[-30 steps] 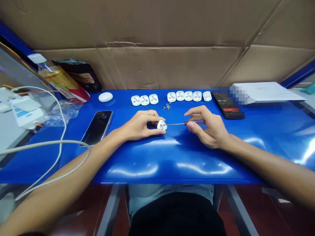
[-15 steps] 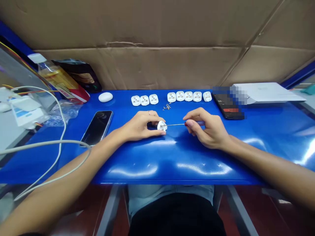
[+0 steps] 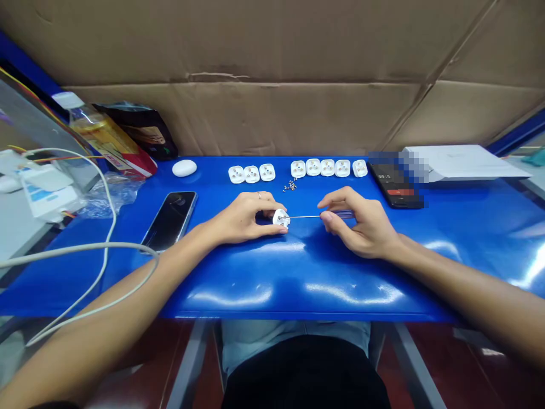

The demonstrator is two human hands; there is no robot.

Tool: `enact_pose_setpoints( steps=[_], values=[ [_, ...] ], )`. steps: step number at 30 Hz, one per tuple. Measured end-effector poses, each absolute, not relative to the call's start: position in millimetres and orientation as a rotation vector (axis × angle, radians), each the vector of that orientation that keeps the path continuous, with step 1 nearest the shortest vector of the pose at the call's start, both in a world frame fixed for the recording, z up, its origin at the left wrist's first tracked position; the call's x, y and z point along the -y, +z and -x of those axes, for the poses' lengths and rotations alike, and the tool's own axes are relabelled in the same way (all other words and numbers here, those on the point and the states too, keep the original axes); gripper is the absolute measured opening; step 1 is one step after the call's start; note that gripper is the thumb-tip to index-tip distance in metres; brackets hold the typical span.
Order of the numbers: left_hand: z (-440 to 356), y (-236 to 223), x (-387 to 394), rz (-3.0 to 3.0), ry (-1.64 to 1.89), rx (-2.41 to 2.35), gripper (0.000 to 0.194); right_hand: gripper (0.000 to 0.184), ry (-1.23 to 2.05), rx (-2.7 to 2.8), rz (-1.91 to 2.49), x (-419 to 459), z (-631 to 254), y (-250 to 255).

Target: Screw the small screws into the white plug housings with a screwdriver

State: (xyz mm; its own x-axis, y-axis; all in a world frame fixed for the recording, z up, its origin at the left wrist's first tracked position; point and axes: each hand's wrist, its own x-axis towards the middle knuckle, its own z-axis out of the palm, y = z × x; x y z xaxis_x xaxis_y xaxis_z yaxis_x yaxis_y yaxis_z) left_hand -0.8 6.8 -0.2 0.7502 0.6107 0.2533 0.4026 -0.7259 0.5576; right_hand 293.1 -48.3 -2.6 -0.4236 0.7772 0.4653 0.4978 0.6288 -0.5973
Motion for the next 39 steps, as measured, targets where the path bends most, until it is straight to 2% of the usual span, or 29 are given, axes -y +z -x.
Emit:
enact_pose_setpoints(
  steps=[2, 7, 10, 15, 20, 25, 29, 37, 39],
  values=[
    [1.1, -0.1, -7.0, -2.479, 0.585, -0.761, 0.039, 0.011, 0.484, 2.133, 1.03, 48.5, -293.2, -3.2],
    [1.1, -0.1, -7.1, -2.475, 0.57, -0.759, 0.038, 0.019, 0.458, 2.104, 0.948, 48.6, -291.9, -2.7],
    [0.6, -0.5, -6.8, -2.473, 0.583, -0.741, 0.039, 0.015, 0.467, 2.113, 1.011, 49.1, -292.3, -2.1],
    [0.8, -1.2, -6.6, -2.479, 0.598, -0.732, 0.039, 0.023, 0.504, 2.084, 0.951, 50.2, -292.3, -2.6],
    [1.6, -1.5, -6.6, -2.473, 0.623, -0.718, 0.037, 0.009, 0.472, 2.077, 1.001, 51.6, -290.3, -2.3],
    [1.8, -1.4, -7.3, -2.477, 0.595, -0.751, 0.038, 0.016, 0.408, 2.125, 0.93, 51.2, -290.1, 0.9],
    [1.4, -1.7, -7.5, -2.471, 0.61, -0.745, 0.038, 0.01, 0.379, 2.07, 0.994, 51.4, -287.6, -0.6],
    [0.7, -1.3, -6.2, -2.474, 0.621, -0.716, 0.038, 0.018, 0.408, 2.018, 0.977, 52.1, -287.4, -2.9],
    [1.0, -2.0, -6.6, -2.487, 0.625, -0.704, 0.037, 0.013, 0.399, 2.009, 0.963, 53.0, -286.3, -3.1]
  ],
)
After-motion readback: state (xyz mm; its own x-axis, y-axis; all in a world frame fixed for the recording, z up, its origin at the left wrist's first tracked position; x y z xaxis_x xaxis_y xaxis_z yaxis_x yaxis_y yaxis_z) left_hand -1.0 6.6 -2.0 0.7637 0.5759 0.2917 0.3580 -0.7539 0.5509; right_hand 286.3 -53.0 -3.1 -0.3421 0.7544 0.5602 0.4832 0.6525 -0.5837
